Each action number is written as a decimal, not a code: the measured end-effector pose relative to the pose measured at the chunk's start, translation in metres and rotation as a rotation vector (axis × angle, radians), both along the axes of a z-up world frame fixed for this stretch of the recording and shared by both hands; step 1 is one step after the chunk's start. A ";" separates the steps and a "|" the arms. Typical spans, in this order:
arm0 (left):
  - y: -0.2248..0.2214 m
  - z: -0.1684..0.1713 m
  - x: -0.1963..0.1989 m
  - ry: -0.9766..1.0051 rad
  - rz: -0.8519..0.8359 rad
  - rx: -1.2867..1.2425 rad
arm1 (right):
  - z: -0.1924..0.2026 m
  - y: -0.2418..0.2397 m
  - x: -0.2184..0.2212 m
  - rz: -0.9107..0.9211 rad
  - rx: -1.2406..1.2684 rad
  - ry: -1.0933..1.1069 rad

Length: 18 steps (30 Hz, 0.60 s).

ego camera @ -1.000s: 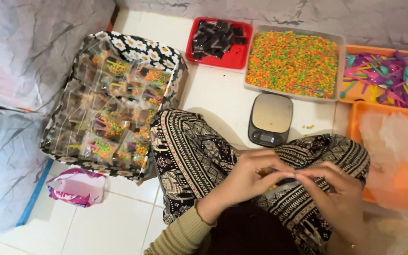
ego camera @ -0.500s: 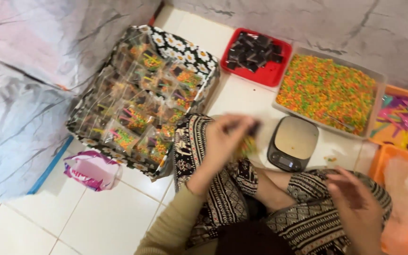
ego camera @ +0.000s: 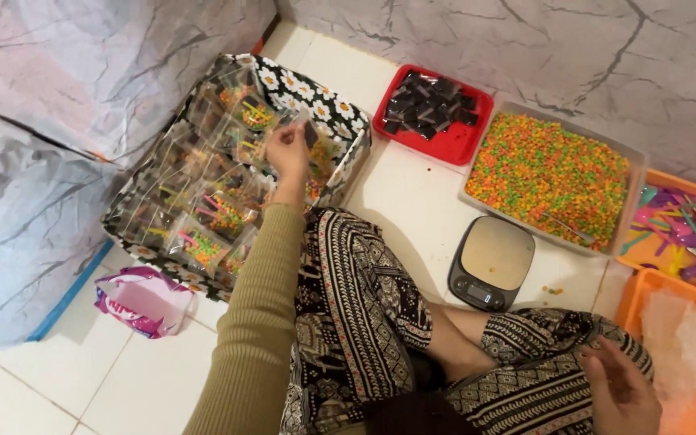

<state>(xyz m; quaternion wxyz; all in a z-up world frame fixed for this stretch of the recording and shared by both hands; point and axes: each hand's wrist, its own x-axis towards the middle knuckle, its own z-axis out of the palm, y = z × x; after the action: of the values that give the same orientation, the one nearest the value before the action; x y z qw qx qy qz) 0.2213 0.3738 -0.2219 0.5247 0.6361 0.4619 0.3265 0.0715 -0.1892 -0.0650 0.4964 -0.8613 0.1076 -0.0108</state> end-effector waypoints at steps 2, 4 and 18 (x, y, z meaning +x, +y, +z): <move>0.009 -0.040 0.013 0.106 0.034 -0.169 | 0.005 0.004 0.002 0.005 -0.003 0.099; -0.001 -0.021 0.011 0.209 -0.044 -0.258 | 0.006 0.006 0.002 -0.002 -0.002 0.134; -0.135 0.070 -0.011 -0.062 -0.357 0.309 | -0.014 0.007 0.015 0.024 0.011 0.088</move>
<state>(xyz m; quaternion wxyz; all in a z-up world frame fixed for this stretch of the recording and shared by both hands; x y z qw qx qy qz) 0.2107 0.2384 -0.1521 0.4847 0.7701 0.2703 0.3146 0.0861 -0.1820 -0.0792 0.4961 -0.8594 0.1190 0.0339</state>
